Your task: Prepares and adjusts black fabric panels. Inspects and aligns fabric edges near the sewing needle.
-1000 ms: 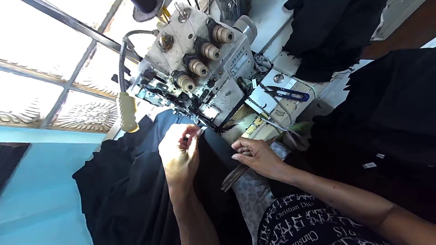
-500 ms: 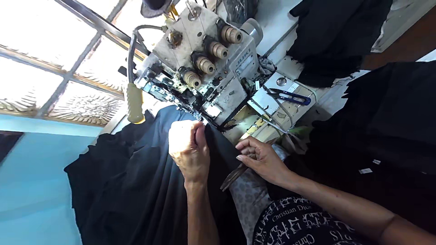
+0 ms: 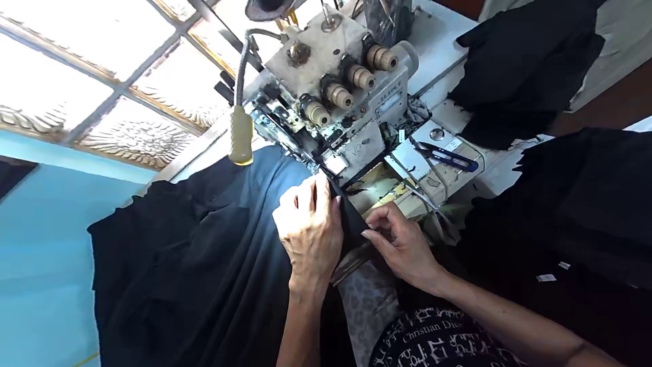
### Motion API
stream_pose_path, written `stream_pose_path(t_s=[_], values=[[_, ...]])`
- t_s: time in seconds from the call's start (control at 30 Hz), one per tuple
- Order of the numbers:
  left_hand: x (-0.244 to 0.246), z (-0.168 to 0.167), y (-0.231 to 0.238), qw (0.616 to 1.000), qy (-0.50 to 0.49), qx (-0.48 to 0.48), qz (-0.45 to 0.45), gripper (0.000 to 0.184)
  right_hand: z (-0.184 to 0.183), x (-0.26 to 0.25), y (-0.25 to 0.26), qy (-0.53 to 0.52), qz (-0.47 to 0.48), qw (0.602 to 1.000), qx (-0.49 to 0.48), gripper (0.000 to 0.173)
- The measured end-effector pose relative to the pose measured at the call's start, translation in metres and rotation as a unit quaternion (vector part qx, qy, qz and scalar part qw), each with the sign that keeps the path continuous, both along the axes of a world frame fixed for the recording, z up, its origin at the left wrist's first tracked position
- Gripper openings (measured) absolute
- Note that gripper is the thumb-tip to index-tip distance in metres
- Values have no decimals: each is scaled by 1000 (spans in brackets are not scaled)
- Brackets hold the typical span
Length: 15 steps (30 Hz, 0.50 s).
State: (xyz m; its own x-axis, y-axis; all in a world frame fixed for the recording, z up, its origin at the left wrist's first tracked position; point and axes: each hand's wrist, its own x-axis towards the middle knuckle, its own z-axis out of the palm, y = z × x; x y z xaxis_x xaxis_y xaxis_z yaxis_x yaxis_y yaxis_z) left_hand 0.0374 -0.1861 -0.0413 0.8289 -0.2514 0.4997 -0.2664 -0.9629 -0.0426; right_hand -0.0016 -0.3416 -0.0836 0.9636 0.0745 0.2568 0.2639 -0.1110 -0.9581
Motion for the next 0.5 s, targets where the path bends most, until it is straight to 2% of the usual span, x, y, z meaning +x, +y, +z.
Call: stream_pose_path(t_s=[0.17, 0.3, 0.4, 0.5], values=[[-8, 2, -4, 1000, -8, -4, 13, 34, 6, 32, 14, -102, -26, 990, -97, 25], [-14, 11, 3, 999, 3, -32, 0, 27, 16, 53, 23, -226, -66, 941, -242, 30], [-1, 14, 24, 995, 52, -87, -23, 31, 22, 59, 26, -270, -82, 901, -330, 29], [14, 9, 41, 988, 75, -134, -30, 36, 27, 58, 26, -289, -100, 874, -378, 24]])
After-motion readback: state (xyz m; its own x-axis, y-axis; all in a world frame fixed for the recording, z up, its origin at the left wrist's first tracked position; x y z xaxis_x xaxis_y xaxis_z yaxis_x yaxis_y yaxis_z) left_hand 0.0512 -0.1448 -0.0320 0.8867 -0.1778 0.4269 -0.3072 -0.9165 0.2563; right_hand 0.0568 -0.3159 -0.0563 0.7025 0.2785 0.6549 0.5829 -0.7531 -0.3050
